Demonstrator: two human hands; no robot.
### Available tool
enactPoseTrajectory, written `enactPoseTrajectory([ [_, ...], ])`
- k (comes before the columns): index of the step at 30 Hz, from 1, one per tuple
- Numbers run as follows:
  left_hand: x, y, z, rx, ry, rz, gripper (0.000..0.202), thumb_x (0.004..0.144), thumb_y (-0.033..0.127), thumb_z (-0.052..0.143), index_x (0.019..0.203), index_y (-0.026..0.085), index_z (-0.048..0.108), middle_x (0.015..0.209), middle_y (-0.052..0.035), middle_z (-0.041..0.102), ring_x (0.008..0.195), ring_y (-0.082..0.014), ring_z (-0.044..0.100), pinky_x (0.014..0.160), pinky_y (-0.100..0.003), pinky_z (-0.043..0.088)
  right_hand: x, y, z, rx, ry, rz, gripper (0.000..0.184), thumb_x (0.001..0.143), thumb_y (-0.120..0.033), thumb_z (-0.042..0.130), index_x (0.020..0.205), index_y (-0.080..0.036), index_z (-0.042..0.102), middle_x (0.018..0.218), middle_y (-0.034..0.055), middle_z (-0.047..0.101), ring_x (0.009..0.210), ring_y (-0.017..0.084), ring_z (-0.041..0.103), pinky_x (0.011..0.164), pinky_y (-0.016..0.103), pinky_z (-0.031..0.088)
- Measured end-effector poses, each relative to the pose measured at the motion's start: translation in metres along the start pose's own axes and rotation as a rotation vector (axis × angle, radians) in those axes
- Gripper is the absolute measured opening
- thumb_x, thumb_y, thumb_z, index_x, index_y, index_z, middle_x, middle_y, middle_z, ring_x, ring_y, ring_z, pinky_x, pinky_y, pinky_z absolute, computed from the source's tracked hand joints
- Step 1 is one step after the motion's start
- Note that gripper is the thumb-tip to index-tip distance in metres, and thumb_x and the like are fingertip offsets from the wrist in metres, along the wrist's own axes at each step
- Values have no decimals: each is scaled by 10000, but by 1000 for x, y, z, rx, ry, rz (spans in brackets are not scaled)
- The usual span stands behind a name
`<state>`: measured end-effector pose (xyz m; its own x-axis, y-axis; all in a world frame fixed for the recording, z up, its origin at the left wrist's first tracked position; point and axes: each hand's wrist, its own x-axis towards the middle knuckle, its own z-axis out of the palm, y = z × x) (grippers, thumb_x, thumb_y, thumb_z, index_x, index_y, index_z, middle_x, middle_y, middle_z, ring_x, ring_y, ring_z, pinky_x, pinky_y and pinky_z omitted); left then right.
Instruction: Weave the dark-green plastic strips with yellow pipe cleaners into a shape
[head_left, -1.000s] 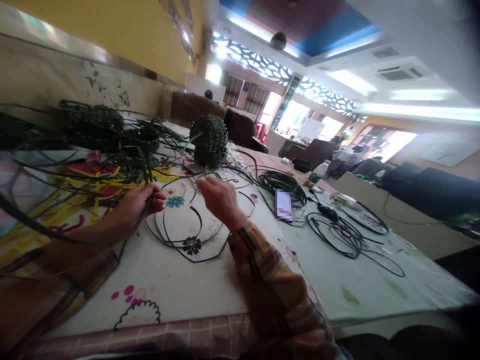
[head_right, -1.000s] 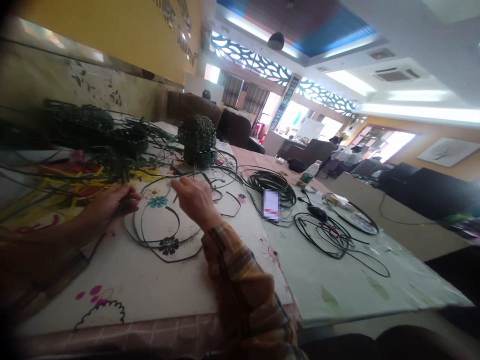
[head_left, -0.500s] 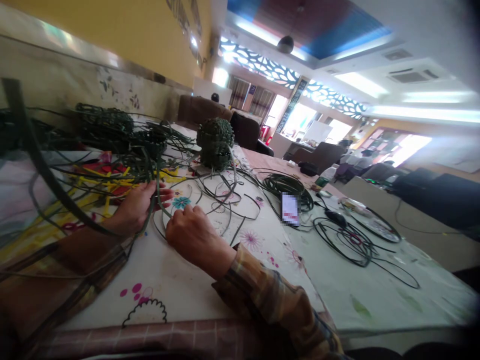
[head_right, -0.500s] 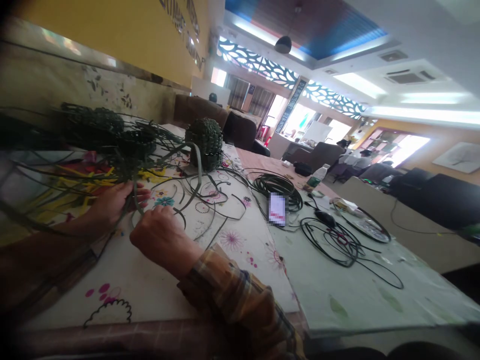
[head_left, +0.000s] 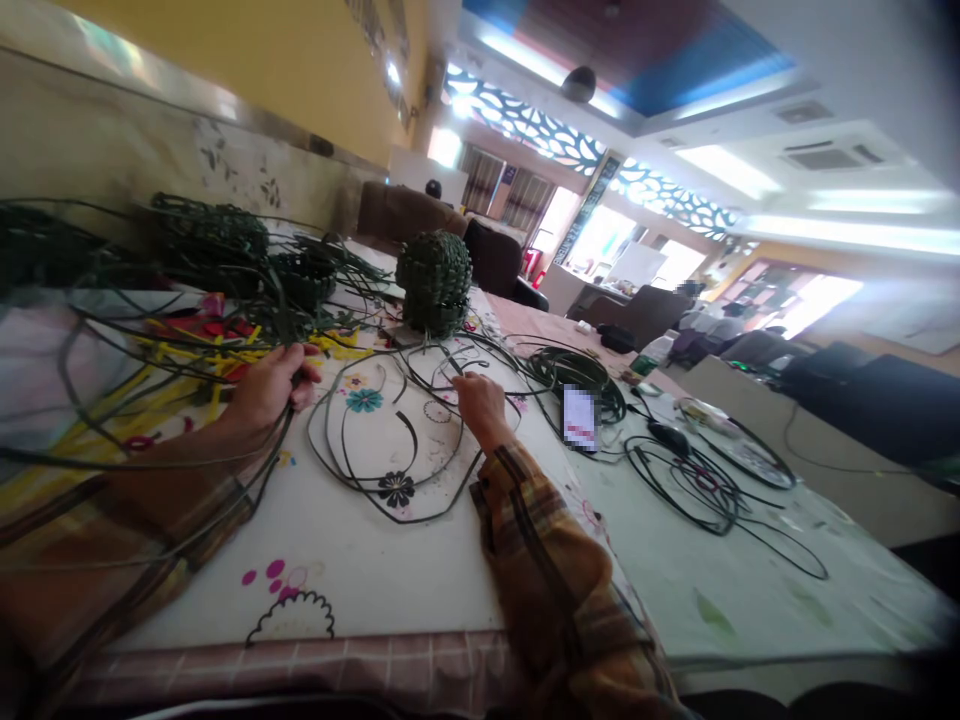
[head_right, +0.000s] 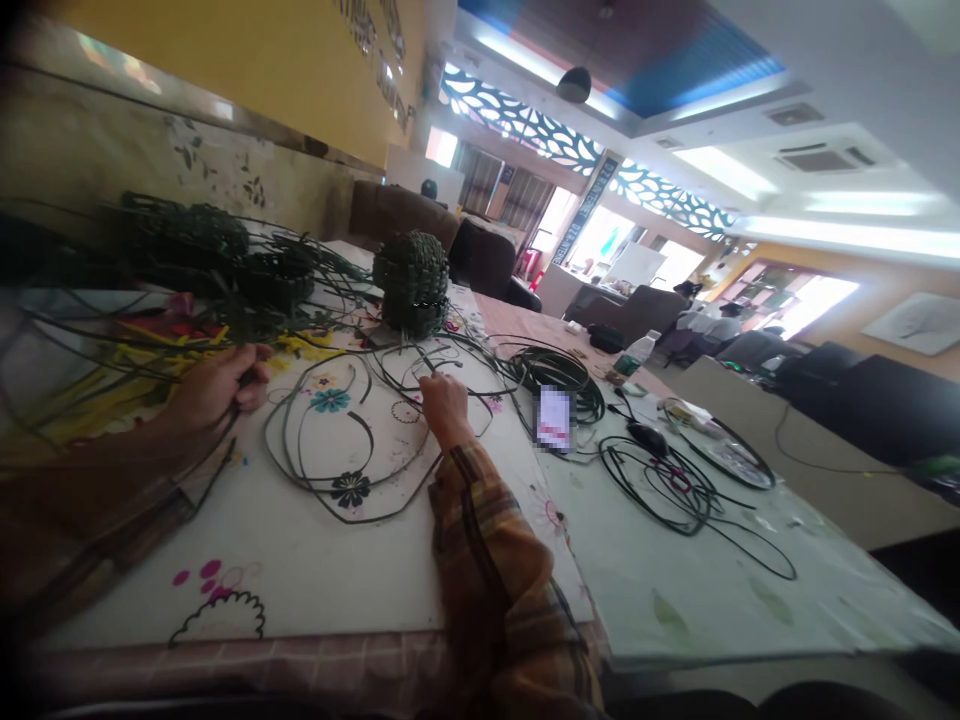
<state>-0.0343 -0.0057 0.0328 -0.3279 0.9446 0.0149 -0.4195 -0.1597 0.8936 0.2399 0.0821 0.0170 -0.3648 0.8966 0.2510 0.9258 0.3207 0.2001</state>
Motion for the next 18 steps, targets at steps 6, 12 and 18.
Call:
enactPoseTrajectory([
  [6, 9, 22, -11, -54, 17, 126, 230, 1024, 128, 359, 834, 152, 486, 546, 61, 535, 328, -32, 336, 357, -161, 241, 5, -2, 3, 161, 145, 29, 232, 959, -318, 552, 981, -214, 758, 1056, 104, 664, 1057, 227, 548, 864, 332, 384],
  [12, 23, 24, -28, -40, 77, 191, 164, 1006, 155, 434, 859, 173, 501, 560, 73, 557, 358, -54, 345, 387, -204, 200, 16, -27, -22, 485, 75, -11, 239, 919, -234, 545, 871, -185, 774, 877, 54, 682, 859, 159, 571, 758, 260, 368],
  [18, 26, 6, -33, -72, -233, 89, 141, 936, 328, 625, 835, 259, 555, 616, 85, 646, 400, -92, 315, 428, -230, 170, 17, -40, -44, 853, 9, -50, 183, 846, -221, 613, 767, -146, 760, 616, -16, 623, 623, 101, 525, 647, 229, 358],
])
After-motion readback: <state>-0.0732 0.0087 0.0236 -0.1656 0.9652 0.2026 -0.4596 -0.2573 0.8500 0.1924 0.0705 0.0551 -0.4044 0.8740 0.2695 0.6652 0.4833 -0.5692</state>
